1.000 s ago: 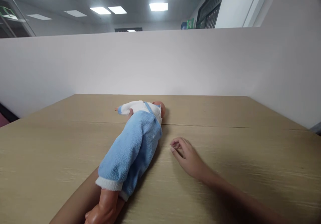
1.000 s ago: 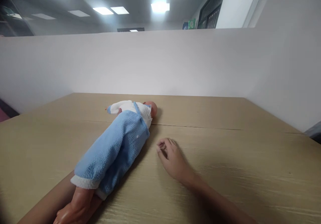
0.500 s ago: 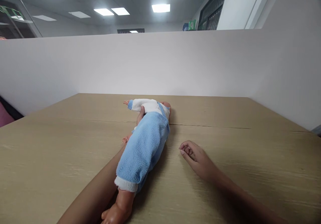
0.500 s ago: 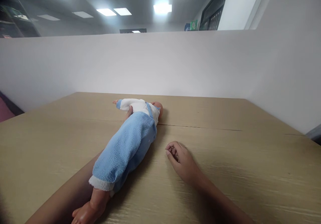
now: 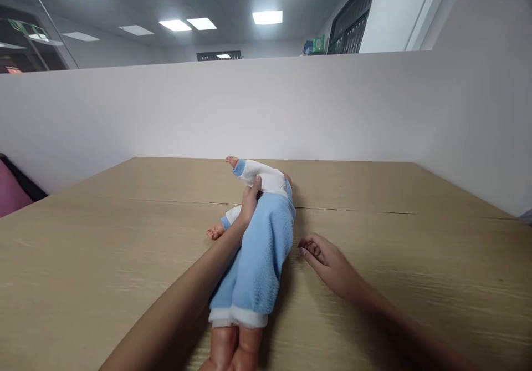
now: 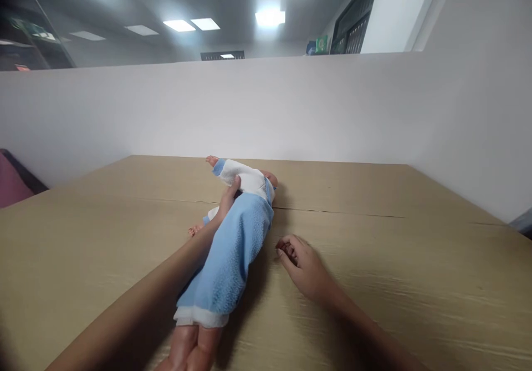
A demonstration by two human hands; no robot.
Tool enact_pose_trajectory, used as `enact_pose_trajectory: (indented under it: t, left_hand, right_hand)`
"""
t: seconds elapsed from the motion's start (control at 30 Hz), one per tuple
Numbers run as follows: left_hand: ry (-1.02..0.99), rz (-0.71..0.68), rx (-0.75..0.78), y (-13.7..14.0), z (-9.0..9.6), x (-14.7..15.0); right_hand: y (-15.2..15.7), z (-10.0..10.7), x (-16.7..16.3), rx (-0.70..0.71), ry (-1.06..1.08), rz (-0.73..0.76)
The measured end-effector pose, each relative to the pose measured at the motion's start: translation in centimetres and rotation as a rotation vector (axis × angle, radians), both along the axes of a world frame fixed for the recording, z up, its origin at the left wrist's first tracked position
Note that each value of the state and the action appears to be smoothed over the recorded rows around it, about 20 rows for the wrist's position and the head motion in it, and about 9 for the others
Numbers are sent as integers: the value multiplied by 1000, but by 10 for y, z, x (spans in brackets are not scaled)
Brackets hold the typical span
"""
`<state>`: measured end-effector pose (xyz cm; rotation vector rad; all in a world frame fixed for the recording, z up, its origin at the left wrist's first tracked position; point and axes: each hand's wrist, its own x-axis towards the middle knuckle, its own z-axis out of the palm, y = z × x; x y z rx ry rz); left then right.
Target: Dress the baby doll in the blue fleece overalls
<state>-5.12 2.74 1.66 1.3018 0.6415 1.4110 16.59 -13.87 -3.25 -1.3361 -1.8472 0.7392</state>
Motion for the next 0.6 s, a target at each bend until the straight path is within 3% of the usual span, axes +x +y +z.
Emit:
enact_pose_trajectory:
  t: [0.13, 0.27, 0.47, 0.6]
  left_hand:
    - [-50, 34, -52, -8, 0, 12]
    - [87, 84, 23, -22, 5, 26]
    - [363, 87, 287, -38, 11, 54]
    - [640, 92, 437, -49, 10, 71]
  right_hand:
    - [6, -7, 5, -55, 90, 4]
    - [16, -14, 11, -95, 281, 15]
    - [31, -8, 27, -299, 686, -83]
    - [36, 4, 52, -511, 910, -5]
